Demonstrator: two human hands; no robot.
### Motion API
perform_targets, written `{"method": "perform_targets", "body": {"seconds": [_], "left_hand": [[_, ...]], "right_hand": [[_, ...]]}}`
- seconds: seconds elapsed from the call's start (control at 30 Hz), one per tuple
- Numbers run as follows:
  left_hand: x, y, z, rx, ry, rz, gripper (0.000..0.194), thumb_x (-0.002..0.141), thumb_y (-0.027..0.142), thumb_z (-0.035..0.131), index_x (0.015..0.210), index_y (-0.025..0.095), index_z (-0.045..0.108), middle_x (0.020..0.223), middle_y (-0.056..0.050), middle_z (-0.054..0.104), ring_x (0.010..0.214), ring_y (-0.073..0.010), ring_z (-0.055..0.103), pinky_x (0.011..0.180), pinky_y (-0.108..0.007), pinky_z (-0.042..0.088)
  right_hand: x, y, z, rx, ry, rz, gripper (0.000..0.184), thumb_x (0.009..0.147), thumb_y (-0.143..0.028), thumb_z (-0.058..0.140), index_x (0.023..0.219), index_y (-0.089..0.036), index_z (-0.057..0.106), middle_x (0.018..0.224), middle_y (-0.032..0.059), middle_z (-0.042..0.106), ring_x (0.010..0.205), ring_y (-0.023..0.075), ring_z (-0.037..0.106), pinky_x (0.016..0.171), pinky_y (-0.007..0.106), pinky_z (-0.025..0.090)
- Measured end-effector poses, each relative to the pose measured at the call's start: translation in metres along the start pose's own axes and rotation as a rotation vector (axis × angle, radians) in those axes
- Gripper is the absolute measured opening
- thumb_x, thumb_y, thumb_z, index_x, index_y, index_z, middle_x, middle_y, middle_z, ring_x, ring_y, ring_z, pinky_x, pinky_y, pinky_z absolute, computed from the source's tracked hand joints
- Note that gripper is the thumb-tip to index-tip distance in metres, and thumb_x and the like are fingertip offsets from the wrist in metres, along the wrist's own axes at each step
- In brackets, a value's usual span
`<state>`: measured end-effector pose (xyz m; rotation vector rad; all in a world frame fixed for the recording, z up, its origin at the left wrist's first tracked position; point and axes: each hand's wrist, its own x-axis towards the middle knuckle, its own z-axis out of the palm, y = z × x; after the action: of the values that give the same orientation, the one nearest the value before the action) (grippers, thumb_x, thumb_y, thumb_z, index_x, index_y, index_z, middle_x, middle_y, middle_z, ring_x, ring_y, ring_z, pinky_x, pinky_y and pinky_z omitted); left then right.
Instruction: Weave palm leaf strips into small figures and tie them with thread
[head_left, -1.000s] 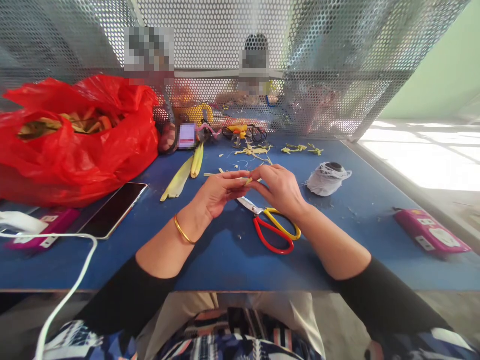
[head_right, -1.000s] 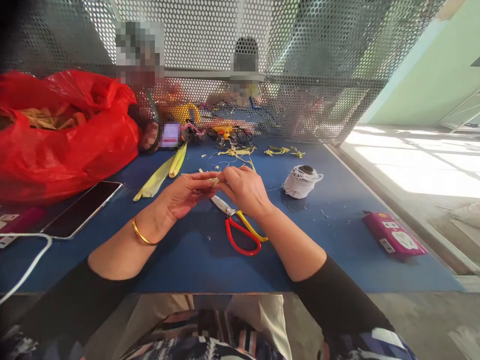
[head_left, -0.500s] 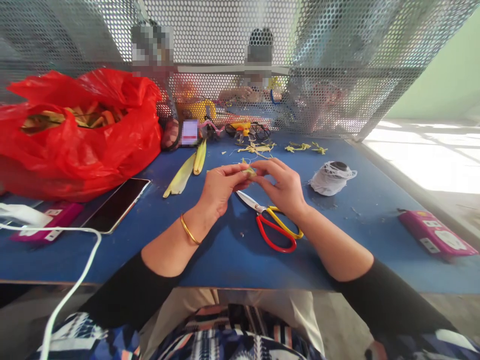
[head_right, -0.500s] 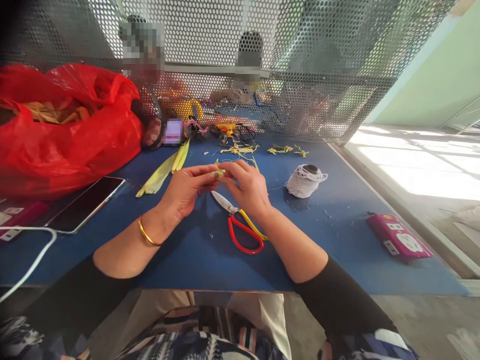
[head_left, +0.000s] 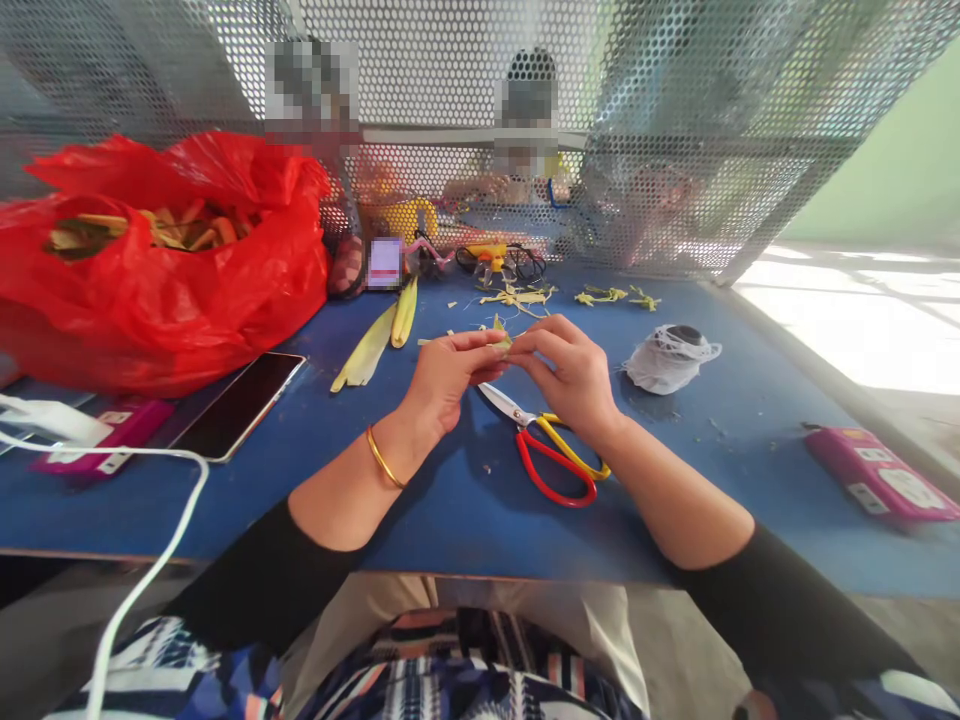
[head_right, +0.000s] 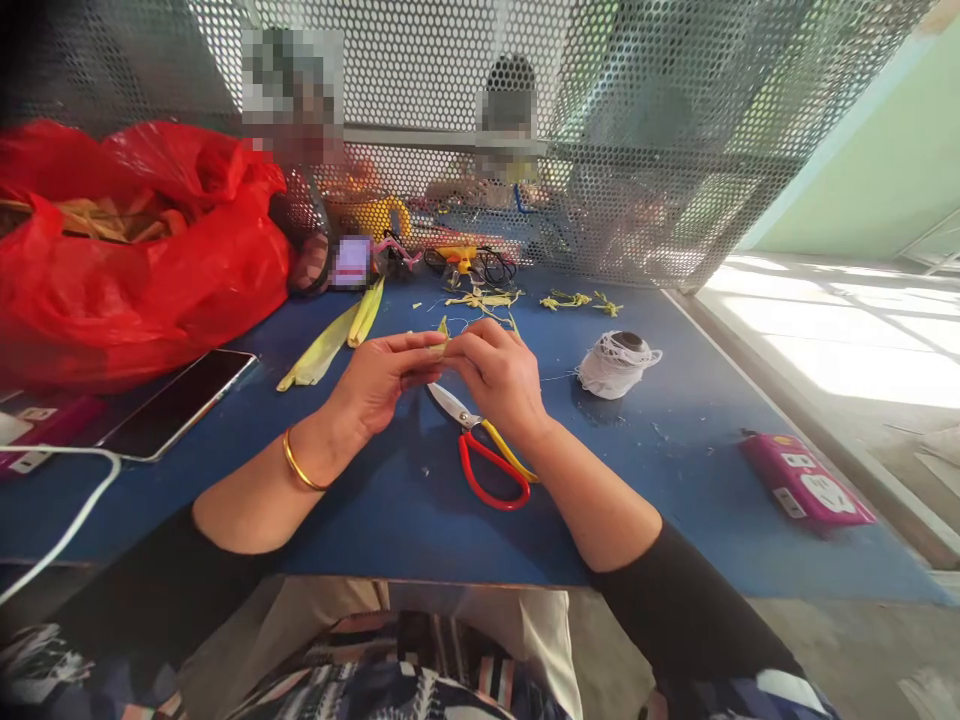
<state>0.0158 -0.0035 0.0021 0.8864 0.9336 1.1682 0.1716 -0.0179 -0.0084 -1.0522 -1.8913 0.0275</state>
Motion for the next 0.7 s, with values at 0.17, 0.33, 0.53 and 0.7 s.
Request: {"method": "perform_targets", "body": {"seconds": [0.17,0.33,0.53,0.7], "left_hand": [[-0.001,-0.008,0.003,0.085,0.042,0.148,0.014,0.064,0.013,0.079,0.077,0.016,0.078,0.07,-0.003,0.074,0.066,-0.0132,0.067,0.073,-0.029,0.056],[0.0,-0.012,0.002,0.227,0.039,0.243,0.014,0.066,0.014,0.079,0.08,0.017,0.079,0.076,-0.004,0.077,0.073,-0.0165,0.069,0.075,-0.031,0.056],[-0.001,-0.013,0.001,0.287,0.034,0.326,0.014,0.068,0.017,0.078,0.082,0.019,0.08,0.083,-0.005,0.078,0.079,-0.0182,0.071,0.08,-0.031,0.056],[-0.002,-0.013,0.002,0.255,-0.013,0.312,0.02,0.065,0.016,0.081,0.085,0.019,0.08,0.087,-0.006,0.078,0.082,-0.0183,0.071,0.083,-0.03,0.055]], "right_hand": [[0.002,-0.003,0.002,0.198,-0.015,0.297,0.01,0.081,-0.022,0.066,0.071,-0.021,0.067,0.076,0.0008,0.067,0.074,0.0158,0.059,0.07,0.03,0.045],[0.005,-0.002,0.002,0.398,-0.087,0.54,0.013,0.072,-0.029,0.07,0.065,-0.019,0.065,0.063,-0.0014,0.066,0.061,0.013,0.056,0.063,0.029,0.043],[0.007,0.0,0.001,0.495,-0.035,0.6,0.017,0.064,-0.03,0.076,0.061,-0.018,0.063,0.059,-0.0014,0.065,0.057,0.0121,0.053,0.06,0.029,0.043],[0.007,0.002,0.002,0.502,0.034,0.606,0.024,0.062,-0.035,0.079,0.061,-0.018,0.062,0.057,-0.003,0.061,0.056,0.0112,0.051,0.059,0.029,0.043]]}}
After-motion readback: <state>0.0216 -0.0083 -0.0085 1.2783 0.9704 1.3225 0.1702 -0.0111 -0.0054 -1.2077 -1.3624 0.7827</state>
